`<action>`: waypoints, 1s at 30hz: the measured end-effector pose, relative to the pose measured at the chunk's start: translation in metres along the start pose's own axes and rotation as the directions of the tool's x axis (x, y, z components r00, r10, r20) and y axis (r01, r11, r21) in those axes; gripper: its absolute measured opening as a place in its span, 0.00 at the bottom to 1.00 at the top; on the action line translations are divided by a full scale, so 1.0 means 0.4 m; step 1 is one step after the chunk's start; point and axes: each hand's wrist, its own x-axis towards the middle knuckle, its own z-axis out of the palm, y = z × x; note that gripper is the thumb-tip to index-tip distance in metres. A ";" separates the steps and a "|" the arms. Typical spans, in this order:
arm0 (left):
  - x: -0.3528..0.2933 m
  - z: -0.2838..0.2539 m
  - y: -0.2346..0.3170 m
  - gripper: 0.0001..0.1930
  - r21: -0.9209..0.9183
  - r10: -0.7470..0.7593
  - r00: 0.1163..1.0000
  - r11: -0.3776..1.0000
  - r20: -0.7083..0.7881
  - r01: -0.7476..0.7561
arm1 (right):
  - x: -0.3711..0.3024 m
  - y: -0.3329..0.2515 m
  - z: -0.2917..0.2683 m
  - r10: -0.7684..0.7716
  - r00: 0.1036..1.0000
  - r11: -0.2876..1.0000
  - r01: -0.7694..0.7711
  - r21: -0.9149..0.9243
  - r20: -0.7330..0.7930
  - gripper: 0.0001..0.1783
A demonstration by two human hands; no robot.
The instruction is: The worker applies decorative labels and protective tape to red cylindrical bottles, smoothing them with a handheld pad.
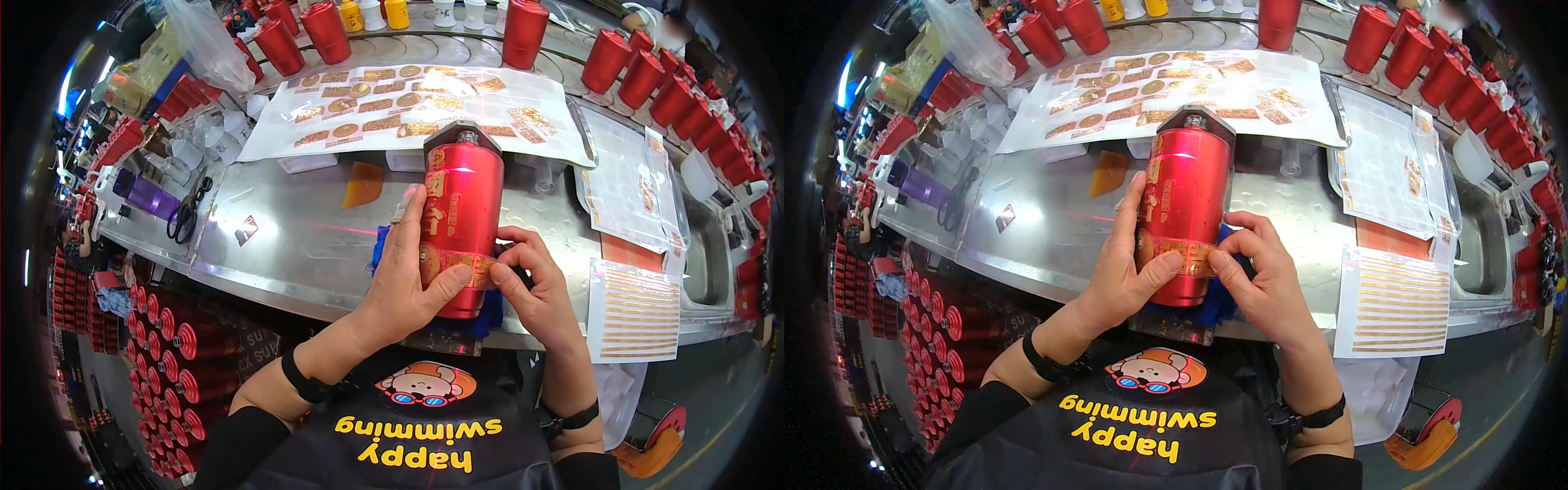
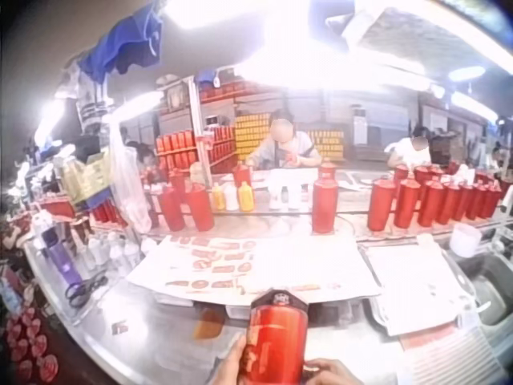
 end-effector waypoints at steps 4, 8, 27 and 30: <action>0.000 -0.002 0.008 0.50 0.035 -0.010 1.000 0.999 0.006 0.010 | 0.001 -0.001 -0.004 -0.042 0.999 0.994 0.044 -0.097 0.016 0.06; -0.030 -0.038 0.028 0.53 0.165 0.108 0.994 0.980 0.023 -0.111 | -0.013 0.028 -0.029 -0.096 0.972 0.968 0.041 -0.247 -0.213 0.15; -0.094 -0.009 -0.064 0.51 0.140 0.233 0.972 0.963 0.005 -0.231 | -0.041 0.048 0.031 0.095 0.953 0.977 -0.034 0.211 -0.286 0.14; -0.088 -0.014 -0.036 0.48 0.404 0.424 0.905 0.828 0.003 -0.389 | -0.041 0.033 0.017 0.135 0.946 0.945 -0.034 0.324 -0.294 0.15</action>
